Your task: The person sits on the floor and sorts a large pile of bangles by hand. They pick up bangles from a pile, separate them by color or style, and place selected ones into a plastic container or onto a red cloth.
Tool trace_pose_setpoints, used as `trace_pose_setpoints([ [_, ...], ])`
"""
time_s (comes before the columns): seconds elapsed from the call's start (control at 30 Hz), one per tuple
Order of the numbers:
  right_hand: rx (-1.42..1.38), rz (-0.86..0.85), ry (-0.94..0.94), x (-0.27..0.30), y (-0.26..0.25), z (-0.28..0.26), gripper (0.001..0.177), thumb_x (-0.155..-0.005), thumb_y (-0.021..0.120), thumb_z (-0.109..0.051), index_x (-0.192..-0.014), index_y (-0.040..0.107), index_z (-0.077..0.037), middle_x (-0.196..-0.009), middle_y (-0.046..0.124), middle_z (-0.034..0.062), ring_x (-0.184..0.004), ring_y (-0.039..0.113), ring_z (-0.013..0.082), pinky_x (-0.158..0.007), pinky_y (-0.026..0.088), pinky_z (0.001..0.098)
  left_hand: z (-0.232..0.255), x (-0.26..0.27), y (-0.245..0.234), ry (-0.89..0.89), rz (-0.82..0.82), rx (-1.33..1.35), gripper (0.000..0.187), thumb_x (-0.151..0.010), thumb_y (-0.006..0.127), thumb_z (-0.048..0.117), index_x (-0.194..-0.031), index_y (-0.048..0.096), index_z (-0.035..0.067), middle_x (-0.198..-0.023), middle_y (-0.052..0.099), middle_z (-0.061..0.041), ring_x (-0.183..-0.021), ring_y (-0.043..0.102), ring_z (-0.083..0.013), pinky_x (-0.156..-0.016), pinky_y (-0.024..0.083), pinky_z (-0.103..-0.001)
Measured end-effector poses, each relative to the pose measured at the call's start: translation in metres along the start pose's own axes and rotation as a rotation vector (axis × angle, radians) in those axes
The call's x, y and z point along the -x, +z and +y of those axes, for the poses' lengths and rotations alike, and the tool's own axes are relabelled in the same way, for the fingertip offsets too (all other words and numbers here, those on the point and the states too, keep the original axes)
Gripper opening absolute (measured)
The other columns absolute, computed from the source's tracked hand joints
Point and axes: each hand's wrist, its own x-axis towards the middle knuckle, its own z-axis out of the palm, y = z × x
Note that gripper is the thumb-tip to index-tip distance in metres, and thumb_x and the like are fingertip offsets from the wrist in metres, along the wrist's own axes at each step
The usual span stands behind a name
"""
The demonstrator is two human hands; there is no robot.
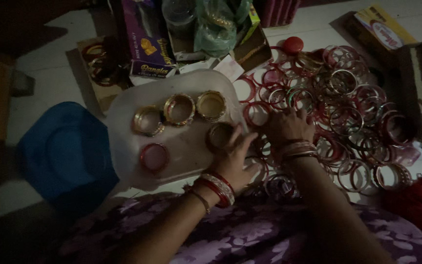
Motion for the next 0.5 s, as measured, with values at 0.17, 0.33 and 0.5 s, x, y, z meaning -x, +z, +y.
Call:
trace_pose_setpoints([
  [0.17, -0.043, 0.022, 0.066, 0.000, 0.011, 0.003, 0.036, -0.096, 0.059, -0.046, -0.116, 0.076, -0.022, -0.136, 0.060, 0.0129, -0.134, 0.044, 0.0393, -0.108, 0.038, 0.0600, 0.002, 0.009, 0.011, 0.139, 0.064, -0.045, 0.075, -0.084, 0.080, 0.025, -0.150, 0.045, 0.016, -0.166, 0.019, -0.025, -0.148, 0.031, -0.0484, -0.113, 0.039, -0.055],
  [0.33, 0.051, -0.040, -0.009, -0.003, 0.010, 0.020, 0.037, -0.086, 0.068, -0.046, -0.111, 0.078, -0.020, -0.125, 0.069, 0.0099, -0.121, 0.058, 0.0363, -0.102, 0.048, 0.0518, 0.001, 0.011, 0.010, 0.159, 0.062, -0.019, 0.072, -0.084, 0.079, 0.025, -0.147, 0.047, 0.014, -0.166, 0.020, -0.027, -0.147, 0.034, -0.0482, -0.114, 0.041, -0.052],
  [0.5, -0.678, -0.258, 0.003, 0.002, -0.017, 0.063, 0.020, -0.086, 0.070, -0.020, -0.095, 0.084, -0.008, -0.092, 0.082, 0.0124, -0.081, 0.078, 0.0272, -0.073, 0.063, 0.0431, -0.002, 0.011, 0.006, 0.128, 0.040, 0.029, 0.066, -0.087, 0.076, 0.024, -0.147, 0.051, 0.015, -0.164, 0.026, -0.028, -0.147, 0.037, -0.0464, -0.112, 0.042, -0.052],
])
